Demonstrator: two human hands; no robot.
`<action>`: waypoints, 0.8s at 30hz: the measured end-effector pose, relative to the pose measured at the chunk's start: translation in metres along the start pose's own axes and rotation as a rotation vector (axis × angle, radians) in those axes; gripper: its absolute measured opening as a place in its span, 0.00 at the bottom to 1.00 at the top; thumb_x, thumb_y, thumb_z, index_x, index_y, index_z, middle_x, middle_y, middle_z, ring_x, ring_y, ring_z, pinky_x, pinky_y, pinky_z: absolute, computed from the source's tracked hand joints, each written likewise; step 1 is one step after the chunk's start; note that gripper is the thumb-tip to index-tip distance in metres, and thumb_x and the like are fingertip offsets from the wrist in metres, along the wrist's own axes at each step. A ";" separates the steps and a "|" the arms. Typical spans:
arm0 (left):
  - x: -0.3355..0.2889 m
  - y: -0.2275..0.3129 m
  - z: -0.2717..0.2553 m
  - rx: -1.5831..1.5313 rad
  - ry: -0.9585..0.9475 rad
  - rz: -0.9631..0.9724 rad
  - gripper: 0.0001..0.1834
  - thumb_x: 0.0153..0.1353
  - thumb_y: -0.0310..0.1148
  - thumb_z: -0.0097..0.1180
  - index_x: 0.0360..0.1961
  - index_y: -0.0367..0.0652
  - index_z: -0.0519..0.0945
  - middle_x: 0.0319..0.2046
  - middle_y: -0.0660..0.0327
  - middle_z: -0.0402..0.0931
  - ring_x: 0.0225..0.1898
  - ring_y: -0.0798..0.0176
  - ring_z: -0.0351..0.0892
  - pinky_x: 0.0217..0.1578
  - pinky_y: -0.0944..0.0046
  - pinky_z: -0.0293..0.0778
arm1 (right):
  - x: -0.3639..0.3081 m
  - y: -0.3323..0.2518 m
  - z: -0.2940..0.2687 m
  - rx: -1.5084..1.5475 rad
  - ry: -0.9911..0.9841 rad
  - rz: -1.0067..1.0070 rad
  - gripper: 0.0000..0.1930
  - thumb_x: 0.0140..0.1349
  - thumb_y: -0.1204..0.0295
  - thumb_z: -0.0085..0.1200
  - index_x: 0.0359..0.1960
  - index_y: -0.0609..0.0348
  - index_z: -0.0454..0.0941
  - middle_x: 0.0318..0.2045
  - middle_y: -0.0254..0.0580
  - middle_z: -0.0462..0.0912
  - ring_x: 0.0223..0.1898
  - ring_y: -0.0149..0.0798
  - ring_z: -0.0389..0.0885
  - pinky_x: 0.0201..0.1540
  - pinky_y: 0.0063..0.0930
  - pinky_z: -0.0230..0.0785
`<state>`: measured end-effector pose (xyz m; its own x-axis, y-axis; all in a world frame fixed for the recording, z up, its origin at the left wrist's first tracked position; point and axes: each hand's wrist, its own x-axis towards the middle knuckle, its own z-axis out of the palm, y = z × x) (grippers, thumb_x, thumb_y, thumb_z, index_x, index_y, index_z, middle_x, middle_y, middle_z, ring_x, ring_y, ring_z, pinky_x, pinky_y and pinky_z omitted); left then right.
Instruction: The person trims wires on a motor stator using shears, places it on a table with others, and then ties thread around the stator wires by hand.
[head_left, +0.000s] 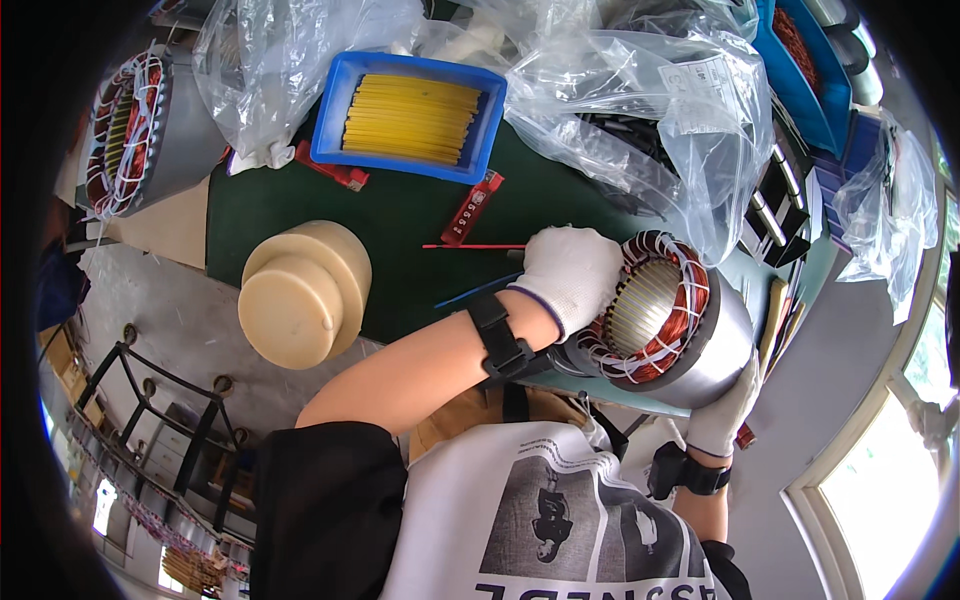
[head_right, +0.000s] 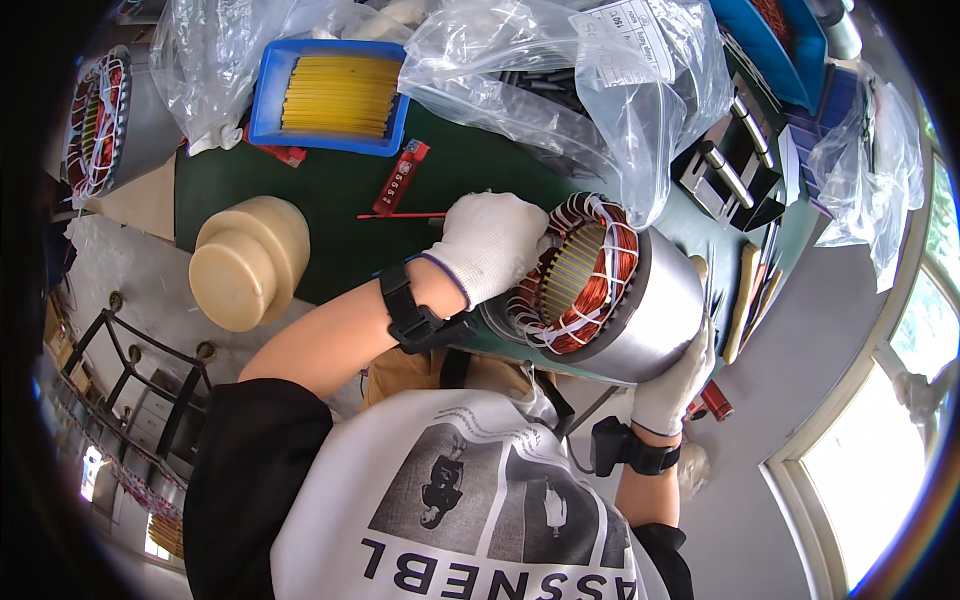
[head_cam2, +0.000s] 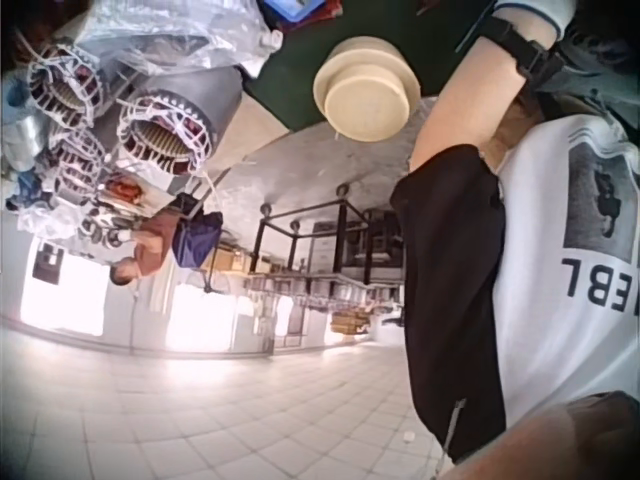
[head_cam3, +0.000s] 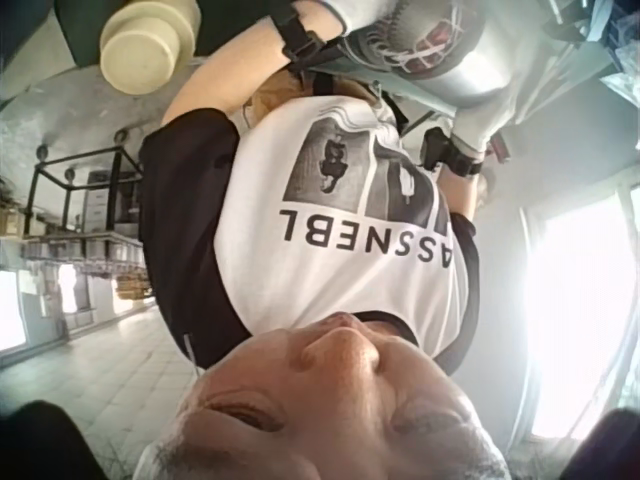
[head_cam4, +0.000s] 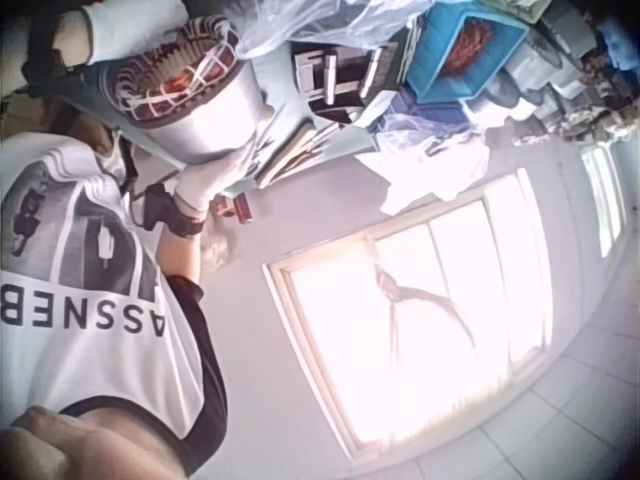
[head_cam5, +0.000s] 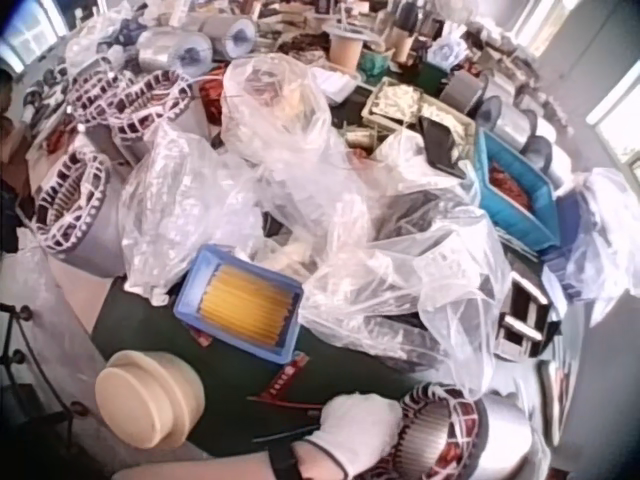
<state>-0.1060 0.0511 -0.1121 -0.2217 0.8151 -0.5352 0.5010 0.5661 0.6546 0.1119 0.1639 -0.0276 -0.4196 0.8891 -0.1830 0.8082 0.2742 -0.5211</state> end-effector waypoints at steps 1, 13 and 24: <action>0.001 0.003 -0.004 0.016 0.008 0.007 0.11 0.56 0.39 0.54 0.26 0.45 0.84 0.26 0.51 0.81 0.31 0.49 0.82 0.35 0.54 0.76 | -0.001 -0.002 0.002 0.000 0.002 0.005 0.18 0.64 0.71 0.39 0.51 0.70 0.70 0.46 0.49 0.75 0.49 0.40 0.72 0.55 0.31 0.61; 0.010 0.004 -0.008 0.065 -0.034 0.102 0.08 0.53 0.34 0.54 0.26 0.45 0.84 0.26 0.51 0.81 0.31 0.49 0.83 0.33 0.55 0.78 | 0.007 -0.007 0.004 0.197 0.026 0.053 0.19 0.69 0.66 0.34 0.47 0.70 0.73 0.39 0.43 0.77 0.40 0.31 0.73 0.47 0.25 0.66; 0.008 -0.004 -0.006 0.025 0.065 0.134 0.08 0.53 0.34 0.54 0.26 0.45 0.84 0.26 0.52 0.81 0.32 0.49 0.83 0.35 0.55 0.77 | 0.004 0.016 0.003 0.066 0.036 -0.081 0.16 0.66 0.71 0.39 0.49 0.69 0.72 0.44 0.46 0.77 0.43 0.36 0.75 0.48 0.27 0.67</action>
<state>-0.1149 0.0565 -0.1156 -0.2048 0.8898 -0.4079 0.5501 0.4493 0.7039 0.1219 0.1708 -0.0391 -0.4661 0.8780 -0.1089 0.7431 0.3216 -0.5869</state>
